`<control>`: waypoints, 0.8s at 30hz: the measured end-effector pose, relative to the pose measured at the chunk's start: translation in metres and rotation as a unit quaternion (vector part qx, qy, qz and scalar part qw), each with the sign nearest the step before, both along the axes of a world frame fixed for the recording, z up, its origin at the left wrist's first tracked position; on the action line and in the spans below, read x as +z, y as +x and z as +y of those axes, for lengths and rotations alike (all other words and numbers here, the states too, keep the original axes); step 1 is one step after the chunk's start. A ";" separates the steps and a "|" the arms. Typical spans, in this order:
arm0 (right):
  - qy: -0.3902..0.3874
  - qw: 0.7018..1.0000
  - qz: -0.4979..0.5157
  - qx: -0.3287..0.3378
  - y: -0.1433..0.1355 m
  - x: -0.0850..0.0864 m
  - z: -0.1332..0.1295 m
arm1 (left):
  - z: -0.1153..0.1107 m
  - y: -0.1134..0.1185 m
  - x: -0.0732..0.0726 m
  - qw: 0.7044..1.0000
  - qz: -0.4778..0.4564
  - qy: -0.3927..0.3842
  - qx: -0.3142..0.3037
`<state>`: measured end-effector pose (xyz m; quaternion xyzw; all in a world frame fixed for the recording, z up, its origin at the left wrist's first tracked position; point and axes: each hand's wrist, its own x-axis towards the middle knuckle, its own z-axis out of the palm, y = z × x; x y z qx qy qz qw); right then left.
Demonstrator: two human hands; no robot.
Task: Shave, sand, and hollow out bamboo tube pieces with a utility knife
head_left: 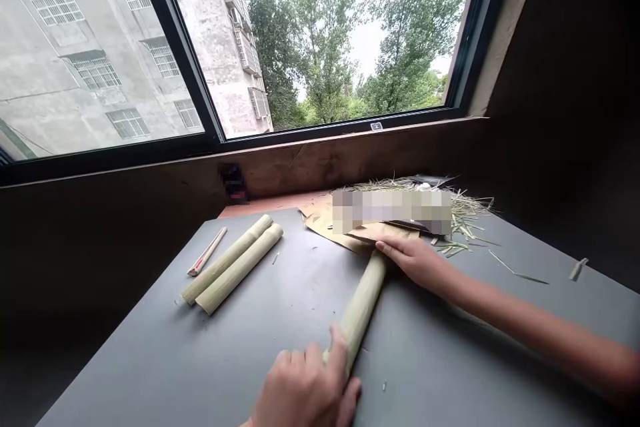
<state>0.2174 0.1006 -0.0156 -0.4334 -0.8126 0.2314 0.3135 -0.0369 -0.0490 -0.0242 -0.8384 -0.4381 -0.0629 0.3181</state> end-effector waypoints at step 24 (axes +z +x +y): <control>0.179 0.970 -0.078 0.145 -0.026 -0.018 -0.034 | 0.017 -0.008 -0.002 0.993 -0.023 -0.020 0.117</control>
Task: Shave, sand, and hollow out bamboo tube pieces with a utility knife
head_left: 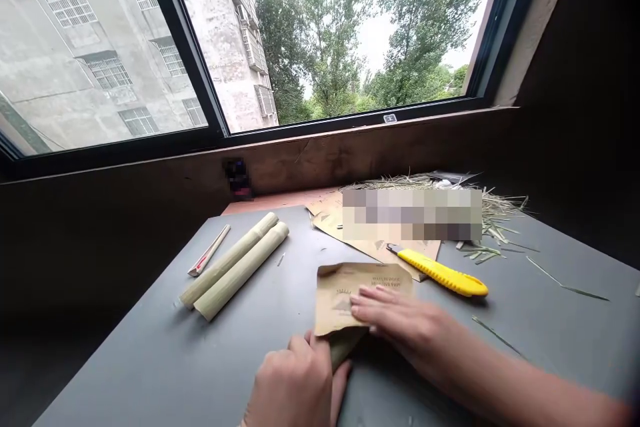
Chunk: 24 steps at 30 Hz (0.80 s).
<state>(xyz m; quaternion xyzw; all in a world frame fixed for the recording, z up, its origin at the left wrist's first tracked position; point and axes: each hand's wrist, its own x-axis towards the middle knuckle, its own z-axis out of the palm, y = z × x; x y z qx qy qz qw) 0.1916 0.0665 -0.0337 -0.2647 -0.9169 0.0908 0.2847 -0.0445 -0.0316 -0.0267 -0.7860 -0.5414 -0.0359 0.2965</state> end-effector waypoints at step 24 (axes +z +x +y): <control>-0.231 0.873 0.323 -0.283 0.101 0.077 0.059 | 0.018 -0.020 0.045 0.968 -0.098 -0.230 0.021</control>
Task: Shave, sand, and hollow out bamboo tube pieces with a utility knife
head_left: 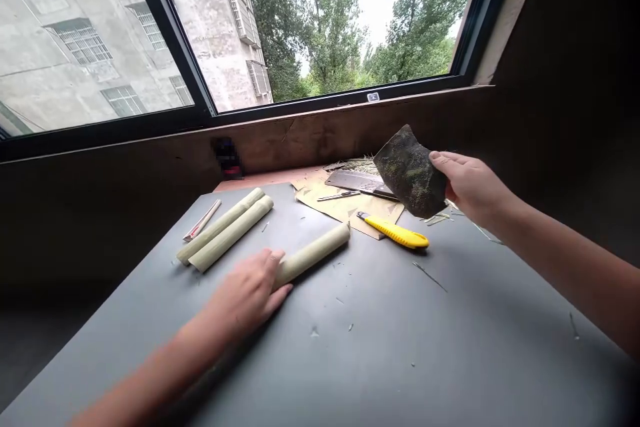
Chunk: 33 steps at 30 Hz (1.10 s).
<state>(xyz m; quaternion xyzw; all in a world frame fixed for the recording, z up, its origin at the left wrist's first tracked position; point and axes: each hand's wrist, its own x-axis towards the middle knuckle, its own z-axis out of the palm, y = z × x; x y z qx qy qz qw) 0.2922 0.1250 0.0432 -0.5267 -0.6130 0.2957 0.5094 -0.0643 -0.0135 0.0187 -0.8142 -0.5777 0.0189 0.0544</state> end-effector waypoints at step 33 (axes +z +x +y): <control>0.106 0.866 -0.417 0.255 -0.085 -0.012 -0.112 | -0.046 0.000 0.018 0.912 -0.363 0.170 0.086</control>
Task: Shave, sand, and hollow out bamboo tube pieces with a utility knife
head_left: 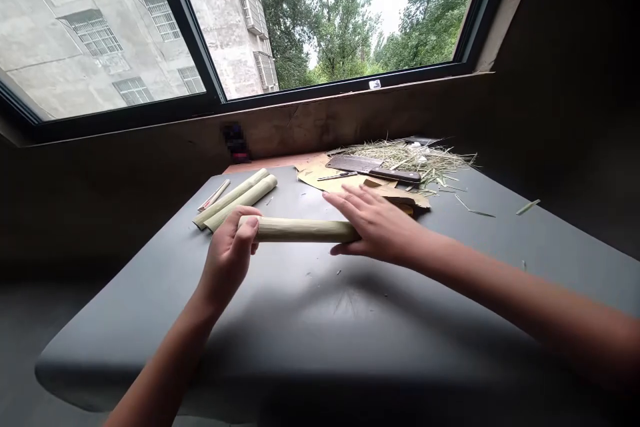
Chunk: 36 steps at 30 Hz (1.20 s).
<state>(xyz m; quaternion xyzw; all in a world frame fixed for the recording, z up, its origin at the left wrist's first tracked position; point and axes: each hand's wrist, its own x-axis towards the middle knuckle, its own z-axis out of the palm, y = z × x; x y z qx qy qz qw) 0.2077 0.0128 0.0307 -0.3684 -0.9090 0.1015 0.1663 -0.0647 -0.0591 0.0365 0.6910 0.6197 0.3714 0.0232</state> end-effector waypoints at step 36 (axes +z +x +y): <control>-0.591 0.636 0.495 -0.003 -0.028 -0.060 -0.176 | -0.050 0.120 -0.008 0.763 -0.617 -0.153 -0.116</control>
